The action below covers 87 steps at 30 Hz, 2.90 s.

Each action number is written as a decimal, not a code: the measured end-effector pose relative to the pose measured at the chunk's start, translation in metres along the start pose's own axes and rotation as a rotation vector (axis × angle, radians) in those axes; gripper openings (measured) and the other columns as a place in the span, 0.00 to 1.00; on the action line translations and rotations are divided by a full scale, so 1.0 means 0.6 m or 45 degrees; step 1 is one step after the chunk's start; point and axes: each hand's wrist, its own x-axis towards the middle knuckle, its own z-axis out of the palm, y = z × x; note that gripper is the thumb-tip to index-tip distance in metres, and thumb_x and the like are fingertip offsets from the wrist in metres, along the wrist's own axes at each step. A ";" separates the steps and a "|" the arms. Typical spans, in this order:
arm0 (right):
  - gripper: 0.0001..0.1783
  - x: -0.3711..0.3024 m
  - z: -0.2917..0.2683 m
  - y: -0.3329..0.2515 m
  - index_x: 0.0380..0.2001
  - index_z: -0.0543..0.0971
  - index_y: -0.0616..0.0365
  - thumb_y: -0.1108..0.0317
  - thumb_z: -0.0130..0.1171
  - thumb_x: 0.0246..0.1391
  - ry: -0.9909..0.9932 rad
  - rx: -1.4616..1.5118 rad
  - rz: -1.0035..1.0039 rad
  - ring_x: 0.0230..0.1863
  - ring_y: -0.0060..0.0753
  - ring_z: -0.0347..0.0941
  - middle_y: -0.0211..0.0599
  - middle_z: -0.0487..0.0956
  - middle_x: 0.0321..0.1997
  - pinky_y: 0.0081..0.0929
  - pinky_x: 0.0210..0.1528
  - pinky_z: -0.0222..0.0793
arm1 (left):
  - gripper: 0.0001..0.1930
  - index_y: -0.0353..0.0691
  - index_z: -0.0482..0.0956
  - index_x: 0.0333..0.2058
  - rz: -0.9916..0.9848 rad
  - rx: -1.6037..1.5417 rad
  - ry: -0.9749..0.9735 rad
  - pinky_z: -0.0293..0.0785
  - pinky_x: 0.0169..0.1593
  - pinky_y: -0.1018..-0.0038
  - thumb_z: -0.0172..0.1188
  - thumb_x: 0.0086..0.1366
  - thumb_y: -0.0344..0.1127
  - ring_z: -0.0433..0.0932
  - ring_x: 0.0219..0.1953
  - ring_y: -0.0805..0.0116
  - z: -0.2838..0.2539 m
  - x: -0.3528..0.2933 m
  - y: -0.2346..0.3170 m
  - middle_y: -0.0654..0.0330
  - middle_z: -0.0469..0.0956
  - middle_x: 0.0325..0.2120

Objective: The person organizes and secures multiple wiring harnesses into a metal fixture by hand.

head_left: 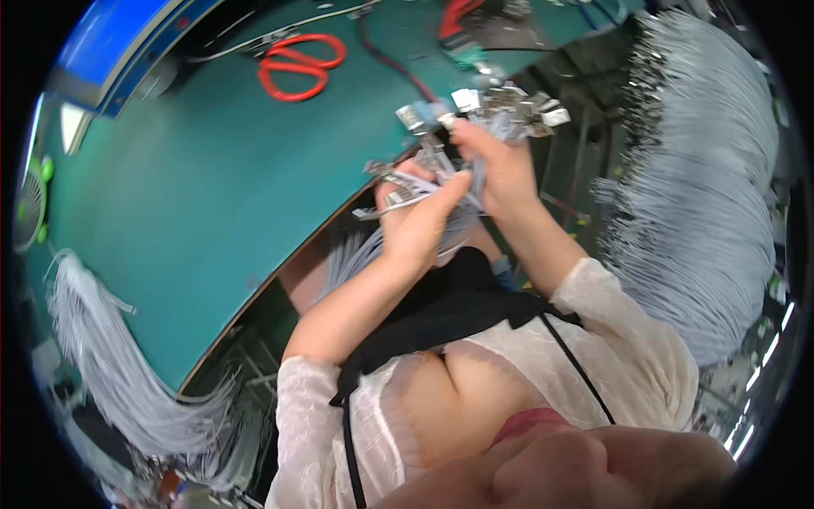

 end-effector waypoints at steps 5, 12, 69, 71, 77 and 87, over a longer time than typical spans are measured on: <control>0.12 -0.011 0.018 -0.003 0.35 0.72 0.57 0.75 0.56 0.44 -0.173 -0.083 0.015 0.31 0.20 0.69 0.28 0.73 0.32 0.18 0.34 0.65 | 0.10 0.40 0.68 0.22 0.167 0.190 -0.027 0.66 0.28 0.79 0.60 0.42 0.23 0.68 0.25 0.78 -0.004 0.013 -0.023 0.66 0.70 0.22; 0.11 -0.005 -0.016 0.010 0.35 0.70 0.60 0.75 0.54 0.45 -0.114 -0.178 0.054 0.28 0.20 0.66 0.29 0.72 0.28 0.17 0.33 0.62 | 0.12 0.39 0.69 0.23 0.437 0.124 -0.098 0.68 0.30 0.80 0.65 0.41 0.24 0.71 0.26 0.77 -0.013 -0.006 -0.032 0.65 0.72 0.23; 0.04 0.002 0.016 -0.008 0.23 0.72 0.58 0.74 0.56 0.43 -0.171 0.004 0.147 0.18 0.14 0.62 0.26 0.69 0.17 0.13 0.20 0.58 | 0.08 0.34 0.69 0.25 -0.069 -0.212 -0.064 0.71 0.36 0.75 0.59 0.48 0.21 0.74 0.30 0.68 -0.009 0.014 -0.006 0.56 0.74 0.25; 0.04 0.002 0.015 -0.008 0.24 0.72 0.59 0.73 0.57 0.42 -0.222 -0.152 0.085 0.18 0.15 0.62 0.27 0.71 0.19 0.14 0.20 0.59 | 0.08 0.35 0.68 0.25 -0.079 -0.162 -0.068 0.70 0.36 0.75 0.59 0.49 0.22 0.74 0.30 0.69 -0.009 0.016 -0.005 0.56 0.74 0.26; 0.06 -0.014 0.000 -0.013 0.25 0.73 0.60 0.74 0.59 0.40 -0.101 -0.094 0.131 0.18 0.15 0.63 0.30 0.72 0.20 0.13 0.20 0.58 | 0.07 0.34 0.70 0.27 -0.061 -0.018 -0.143 0.70 0.37 0.77 0.59 0.50 0.25 0.74 0.29 0.72 -0.024 -0.018 -0.021 0.58 0.74 0.27; 0.05 0.014 0.007 -0.006 0.24 0.73 0.60 0.73 0.58 0.40 -0.084 -0.027 0.075 0.19 0.15 0.64 0.31 0.72 0.20 0.13 0.19 0.58 | 0.07 0.33 0.76 0.28 -0.014 0.141 -0.309 0.68 0.33 0.82 0.59 0.52 0.30 0.72 0.26 0.79 -0.023 -0.001 -0.009 0.61 0.76 0.23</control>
